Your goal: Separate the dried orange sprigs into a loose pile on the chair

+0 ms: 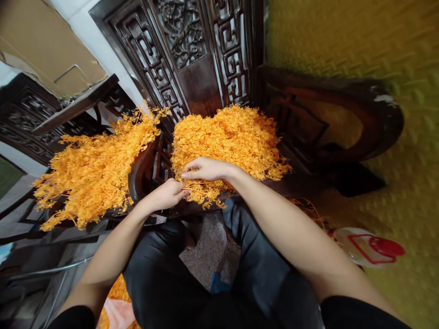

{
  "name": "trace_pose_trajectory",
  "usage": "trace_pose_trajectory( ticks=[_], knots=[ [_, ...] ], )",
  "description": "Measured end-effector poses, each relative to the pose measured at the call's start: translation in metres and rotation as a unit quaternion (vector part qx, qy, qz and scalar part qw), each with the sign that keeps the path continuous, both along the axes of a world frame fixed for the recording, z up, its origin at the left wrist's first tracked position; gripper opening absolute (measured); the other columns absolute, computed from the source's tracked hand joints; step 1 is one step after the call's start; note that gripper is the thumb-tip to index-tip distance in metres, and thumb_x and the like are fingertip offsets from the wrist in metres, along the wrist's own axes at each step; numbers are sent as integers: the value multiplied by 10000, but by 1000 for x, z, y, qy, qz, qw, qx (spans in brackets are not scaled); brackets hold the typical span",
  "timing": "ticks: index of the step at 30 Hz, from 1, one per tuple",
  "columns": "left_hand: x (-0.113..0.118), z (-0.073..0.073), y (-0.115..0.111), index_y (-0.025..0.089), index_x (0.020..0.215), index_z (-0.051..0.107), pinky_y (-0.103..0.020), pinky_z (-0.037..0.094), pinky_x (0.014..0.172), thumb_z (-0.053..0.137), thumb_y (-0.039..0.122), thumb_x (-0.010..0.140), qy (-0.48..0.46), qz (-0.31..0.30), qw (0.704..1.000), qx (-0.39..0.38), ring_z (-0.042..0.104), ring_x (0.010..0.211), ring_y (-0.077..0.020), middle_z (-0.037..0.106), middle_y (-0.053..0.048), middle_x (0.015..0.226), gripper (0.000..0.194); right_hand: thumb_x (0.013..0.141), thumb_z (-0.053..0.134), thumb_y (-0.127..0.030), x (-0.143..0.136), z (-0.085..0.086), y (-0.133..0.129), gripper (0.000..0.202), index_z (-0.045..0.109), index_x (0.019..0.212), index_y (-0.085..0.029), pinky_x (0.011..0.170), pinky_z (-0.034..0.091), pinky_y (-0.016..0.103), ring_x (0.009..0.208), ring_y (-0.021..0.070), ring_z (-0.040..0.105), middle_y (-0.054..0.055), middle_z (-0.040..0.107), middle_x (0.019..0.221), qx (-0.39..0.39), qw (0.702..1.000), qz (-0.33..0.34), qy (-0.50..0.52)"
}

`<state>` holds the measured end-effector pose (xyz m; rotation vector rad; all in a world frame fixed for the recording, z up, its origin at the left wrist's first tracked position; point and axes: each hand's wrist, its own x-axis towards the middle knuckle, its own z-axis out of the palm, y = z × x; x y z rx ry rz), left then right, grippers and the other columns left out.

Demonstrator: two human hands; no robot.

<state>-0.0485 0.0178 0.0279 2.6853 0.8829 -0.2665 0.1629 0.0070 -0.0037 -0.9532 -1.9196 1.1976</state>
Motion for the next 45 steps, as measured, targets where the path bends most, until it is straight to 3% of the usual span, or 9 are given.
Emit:
trace_pose_trajectory(
  ticks=[3, 9, 16, 21, 25, 28, 36, 42, 45],
  knots=[
    [-2, 5, -2, 167, 723, 671, -282, 397, 624, 455, 351, 1009, 2, 20, 1000, 14, 540, 584, -152, 627, -46, 635, 403, 830, 694, -572, 12, -1, 7, 398, 791, 923, -197, 681, 449, 296, 698, 145, 578, 22, 722, 809, -12, 1000, -22, 6],
    [-14, 7, -11, 169, 700, 672, -295, 393, 637, 483, 348, 997, 48, 52, 997, 35, 599, 649, -185, 660, -83, 672, 396, 820, 700, -521, 72, -21, 25, 326, 633, 788, -204, 509, 339, 277, 494, 106, 380, -30, 493, 597, -60, 882, -425, 195],
    [-11, 4, 3, 159, 705, 660, -298, 402, 683, 410, 354, 1030, -35, 113, 990, 82, 630, 678, -181, 689, -99, 724, 453, 841, 678, -345, 75, -37, 34, 173, 705, 942, -207, 812, 535, 396, 792, 205, 630, 49, 683, 878, -32, 906, -421, 14],
    [-10, -6, 9, 158, 768, 687, -296, 437, 719, 403, 366, 1030, -48, 155, 979, 122, 674, 745, -202, 717, -120, 767, 439, 804, 742, -333, 59, -13, 36, 362, 753, 1127, -170, 1170, 348, 515, 1340, 341, 519, 153, 609, 1385, 71, 883, -457, -85],
    [-12, -18, 11, 145, 875, 715, -300, 470, 769, 401, 352, 1028, -18, 163, 979, 121, 710, 832, -225, 744, -144, 850, 406, 938, 498, -660, 28, 4, 20, 540, 729, 1031, -180, 791, 568, 381, 898, 238, 707, 129, 740, 1066, -4, 941, -338, 9],
    [-12, -18, 11, 145, 955, 722, -317, 486, 827, 378, 330, 1032, -25, 150, 979, 133, 725, 892, -243, 755, -152, 909, 398, 823, 632, -723, 16, 8, 3, 561, 680, 715, -174, 523, 441, 271, 527, 128, 556, 32, 652, 649, -42, 966, -254, -34],
    [-14, -4, 7, 128, 981, 738, -374, 524, 798, 377, 347, 1027, -28, 131, 979, 154, 736, 882, -301, 747, -184, 902, 425, 658, 857, -457, 27, 5, -31, 378, 794, 909, -182, 670, 512, 305, 700, 164, 647, 48, 746, 814, -50, 958, -275, 62],
    [-17, 6, -14, 107, 925, 737, -389, 523, 774, 387, 348, 1020, -19, 113, 978, 173, 736, 878, -330, 740, -201, 875, 435, 820, 676, -325, 64, -12, -16, 243, 756, 961, -144, 754, 564, 413, 780, 224, 680, 96, 730, 869, 149, 755, -634, 73],
    [-6, 11, -23, 107, 982, 731, -377, 518, 769, 373, 376, 1029, -26, 131, 974, 185, 736, 865, -314, 742, -196, 881, 450, 806, 707, -346, 65, -23, -5, 308, 751, 1040, -151, 843, 576, 461, 935, 266, 702, 142, 721, 1058, 118, 811, -566, 86]
  ],
)
